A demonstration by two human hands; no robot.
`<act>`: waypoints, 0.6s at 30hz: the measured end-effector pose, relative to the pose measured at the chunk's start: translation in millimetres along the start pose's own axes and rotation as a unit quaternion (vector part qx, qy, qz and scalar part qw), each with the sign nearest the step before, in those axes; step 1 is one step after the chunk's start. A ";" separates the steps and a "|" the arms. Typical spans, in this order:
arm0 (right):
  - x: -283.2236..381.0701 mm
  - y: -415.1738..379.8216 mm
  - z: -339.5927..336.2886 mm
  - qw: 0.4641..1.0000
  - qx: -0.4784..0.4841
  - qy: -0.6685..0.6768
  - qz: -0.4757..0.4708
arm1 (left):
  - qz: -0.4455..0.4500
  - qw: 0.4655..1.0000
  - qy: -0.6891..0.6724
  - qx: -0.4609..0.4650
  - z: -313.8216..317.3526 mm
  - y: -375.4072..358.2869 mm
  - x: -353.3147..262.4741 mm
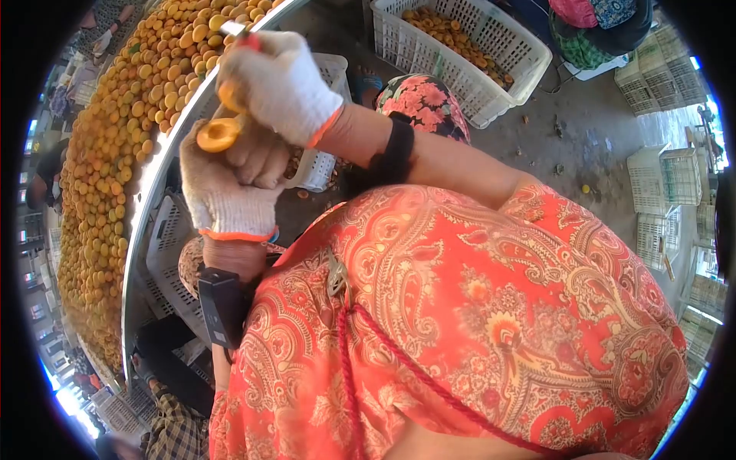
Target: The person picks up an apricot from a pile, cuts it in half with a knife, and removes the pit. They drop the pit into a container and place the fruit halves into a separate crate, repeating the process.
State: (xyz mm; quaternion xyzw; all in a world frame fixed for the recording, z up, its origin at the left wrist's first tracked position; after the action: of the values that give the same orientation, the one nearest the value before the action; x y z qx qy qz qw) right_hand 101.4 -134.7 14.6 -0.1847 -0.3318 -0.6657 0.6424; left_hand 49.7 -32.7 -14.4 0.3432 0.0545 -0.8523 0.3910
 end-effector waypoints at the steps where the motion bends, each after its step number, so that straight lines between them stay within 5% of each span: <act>1: 4.2 0.0 -2.2 0.994 -0.045 0.097 0.034 | 0.026 0.991 0.048 -0.122 9.9 0.5 -2.9; 2: 7.7 -0.2 -3.9 0.975 -0.087 0.194 0.067 | 0.054 0.964 0.097 -0.241 9.9 -3.2 -8.3; 4: 12.2 -2.3 -5.7 0.989 -0.055 0.137 -0.008 | 0.059 0.983 0.077 -0.156 6.3 1.1 -10.6; 6: 15.0 -12.7 6.2 0.979 0.041 -0.181 -0.079 | 0.080 0.890 0.229 -0.387 -9.9 -5.8 -10.5; 7: 1.8 -12.4 12.7 0.947 0.114 -0.285 -0.093 | 0.094 0.919 0.020 -0.382 1.0 -2.8 -4.5; 8: 3.4 -20.1 15.6 0.865 0.127 -0.426 -0.233 | 0.089 0.863 0.005 -0.498 -1.7 -4.0 -5.1; 10: 9.2 -18.5 20.4 0.950 0.100 -0.297 -0.012 | 0.086 0.874 -0.045 -0.477 -15.4 -13.3 -3.6; 11: 8.9 -10.6 14.8 0.967 0.099 -0.223 -0.068 | 0.091 0.874 -0.046 -0.475 -21.9 -21.7 -4.5; 13: 25.5 -4.7 10.5 0.980 0.074 -0.153 -0.102 | 0.098 0.960 0.012 -0.261 -11.9 -21.2 -9.3; 16: 36.1 -4.5 12.5 1.000 0.020 -0.001 0.006 | 0.101 0.946 0.010 -0.307 -0.8 -21.6 -11.8; 18: 36.9 -5.8 14.2 0.988 0.059 -0.137 -0.044 | 0.107 0.943 -0.024 -0.315 -1.3 -20.8 -11.4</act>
State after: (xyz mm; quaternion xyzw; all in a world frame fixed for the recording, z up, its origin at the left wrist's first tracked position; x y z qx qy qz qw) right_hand 89.2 -152.4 48.4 -0.2214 -0.4633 -0.6409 0.5706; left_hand 41.0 -10.7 -11.9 0.1857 0.2736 -0.7527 0.5693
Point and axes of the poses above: each hand's wrist, its own y-axis towards the middle knuckle, its own z-axis out of the palm, x = y × z, the point moved 5 cm from there along y, towards the middle knuckle, and after that the axes turned 13 degrees about y, right-handed, at the moved point
